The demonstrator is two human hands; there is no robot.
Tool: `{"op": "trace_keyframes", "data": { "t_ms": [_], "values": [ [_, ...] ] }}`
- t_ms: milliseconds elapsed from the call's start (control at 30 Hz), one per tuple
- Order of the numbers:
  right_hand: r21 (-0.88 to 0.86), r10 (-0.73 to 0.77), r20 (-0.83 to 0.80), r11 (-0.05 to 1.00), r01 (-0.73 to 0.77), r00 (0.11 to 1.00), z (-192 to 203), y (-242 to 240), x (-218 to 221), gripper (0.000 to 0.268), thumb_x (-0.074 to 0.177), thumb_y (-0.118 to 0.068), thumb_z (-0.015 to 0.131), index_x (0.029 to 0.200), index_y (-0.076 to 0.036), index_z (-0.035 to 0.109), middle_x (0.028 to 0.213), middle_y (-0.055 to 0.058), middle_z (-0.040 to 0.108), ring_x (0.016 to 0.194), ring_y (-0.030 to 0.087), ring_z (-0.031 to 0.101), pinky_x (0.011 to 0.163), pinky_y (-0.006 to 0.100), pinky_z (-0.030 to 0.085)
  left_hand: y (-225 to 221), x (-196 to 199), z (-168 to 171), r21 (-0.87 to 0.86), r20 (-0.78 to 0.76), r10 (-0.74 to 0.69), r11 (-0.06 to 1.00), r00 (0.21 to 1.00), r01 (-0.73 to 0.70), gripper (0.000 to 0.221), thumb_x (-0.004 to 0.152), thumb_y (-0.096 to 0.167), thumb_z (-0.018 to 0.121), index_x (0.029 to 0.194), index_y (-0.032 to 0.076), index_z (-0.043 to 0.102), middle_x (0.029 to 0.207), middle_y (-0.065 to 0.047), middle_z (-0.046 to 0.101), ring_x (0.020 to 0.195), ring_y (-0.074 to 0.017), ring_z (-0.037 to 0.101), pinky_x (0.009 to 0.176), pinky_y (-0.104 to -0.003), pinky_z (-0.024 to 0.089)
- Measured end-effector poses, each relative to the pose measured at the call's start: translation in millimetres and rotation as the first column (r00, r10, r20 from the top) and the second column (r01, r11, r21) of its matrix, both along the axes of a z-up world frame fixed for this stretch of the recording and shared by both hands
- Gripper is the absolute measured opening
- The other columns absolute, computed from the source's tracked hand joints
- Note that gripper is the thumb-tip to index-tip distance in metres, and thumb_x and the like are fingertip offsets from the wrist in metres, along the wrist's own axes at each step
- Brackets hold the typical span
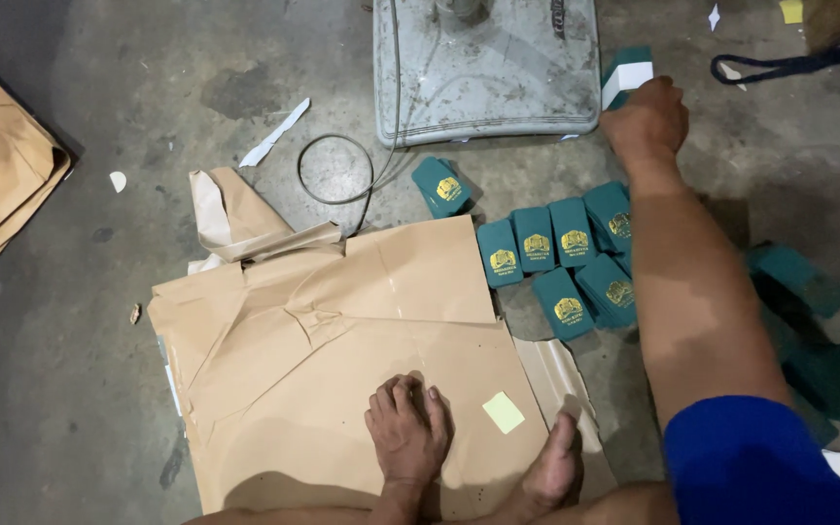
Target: Applying small adhesive labels to green product boxes.
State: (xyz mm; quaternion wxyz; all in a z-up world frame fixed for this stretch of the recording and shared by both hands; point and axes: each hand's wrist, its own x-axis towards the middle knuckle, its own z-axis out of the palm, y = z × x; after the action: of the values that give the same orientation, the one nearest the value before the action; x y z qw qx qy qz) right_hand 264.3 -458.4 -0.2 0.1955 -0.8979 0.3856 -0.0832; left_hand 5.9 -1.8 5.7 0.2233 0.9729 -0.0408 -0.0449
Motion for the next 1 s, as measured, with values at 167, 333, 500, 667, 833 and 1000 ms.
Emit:
{"op": "trace_keyframes", "data": {
  "t_ms": [167,333,500,667,833,1000],
  "values": [
    [-0.026,-0.017,0.002,1.000,0.017,1.000,-11,-8,1,0.081,0.074,-0.042,0.094,0.124,0.010,0.056,0.123,0.030,0.063,0.108,0.046,0.065,0.090,0.049,0.055,2,0,-2,-0.023,0.034,0.004,1.000,0.999,-0.003,0.037,0.090,0.032,0.062,0.113,0.004,0.060,0.122,-0.015,0.059,0.114,-0.0327,0.052,0.097,-0.048,0.039],
    [0.016,-0.048,-0.013,0.999,0.049,0.999,-7,-5,-2,0.086,0.071,-0.041,0.094,0.128,0.008,0.053,0.127,0.029,0.060,0.112,0.047,0.062,0.091,0.050,0.052,1,0,0,-0.026,0.011,-0.001,1.000,1.000,0.001,0.039,0.090,0.032,0.062,0.115,0.003,0.060,0.122,-0.016,0.058,0.114,-0.0329,0.052,0.098,-0.048,0.039],
    [0.035,-0.043,-0.053,0.998,0.045,0.998,-16,-14,0,0.092,0.072,-0.039,0.094,0.136,0.008,0.048,0.134,0.031,0.056,0.118,0.046,0.060,0.099,0.049,0.051,-3,0,4,-0.036,0.025,0.018,0.999,1.000,-0.017,0.037,0.090,0.033,0.062,0.114,0.004,0.061,0.122,-0.015,0.059,0.115,-0.0324,0.053,0.097,-0.048,0.039],
    [0.102,-0.058,-0.160,0.992,0.075,0.985,17,-1,-1,0.108,0.067,-0.042,0.093,0.146,0.006,0.037,0.139,0.029,0.052,0.123,0.044,0.057,0.099,0.048,0.050,-2,0,4,-0.034,0.038,0.021,0.999,0.999,-0.020,0.038,0.090,0.032,0.062,0.116,0.003,0.061,0.121,-0.015,0.059,0.113,-0.0326,0.054,0.096,-0.048,0.041],
    [0.274,-0.058,-0.153,0.957,0.099,0.987,45,1,-17,0.091,0.091,-0.051,0.070,0.153,0.006,0.035,0.145,0.028,0.054,0.129,0.045,0.055,0.106,0.049,0.047,0,-1,2,-0.014,0.022,-0.002,1.000,1.000,0.003,0.040,0.090,0.031,0.063,0.116,0.002,0.061,0.119,-0.016,0.059,0.111,-0.0332,0.055,0.094,-0.048,0.041],
    [0.445,-0.414,0.126,0.836,0.321,0.901,40,-40,-25,0.053,0.106,-0.030,0.040,0.155,-0.009,0.042,0.149,0.019,0.058,0.134,0.038,0.058,0.115,0.047,0.043,-6,0,-3,-0.035,0.125,0.008,0.999,0.992,-0.003,0.038,0.087,0.029,0.066,0.115,0.004,0.062,0.118,-0.016,0.061,0.111,-0.0355,0.056,0.094,-0.050,0.042]
  ]
}}
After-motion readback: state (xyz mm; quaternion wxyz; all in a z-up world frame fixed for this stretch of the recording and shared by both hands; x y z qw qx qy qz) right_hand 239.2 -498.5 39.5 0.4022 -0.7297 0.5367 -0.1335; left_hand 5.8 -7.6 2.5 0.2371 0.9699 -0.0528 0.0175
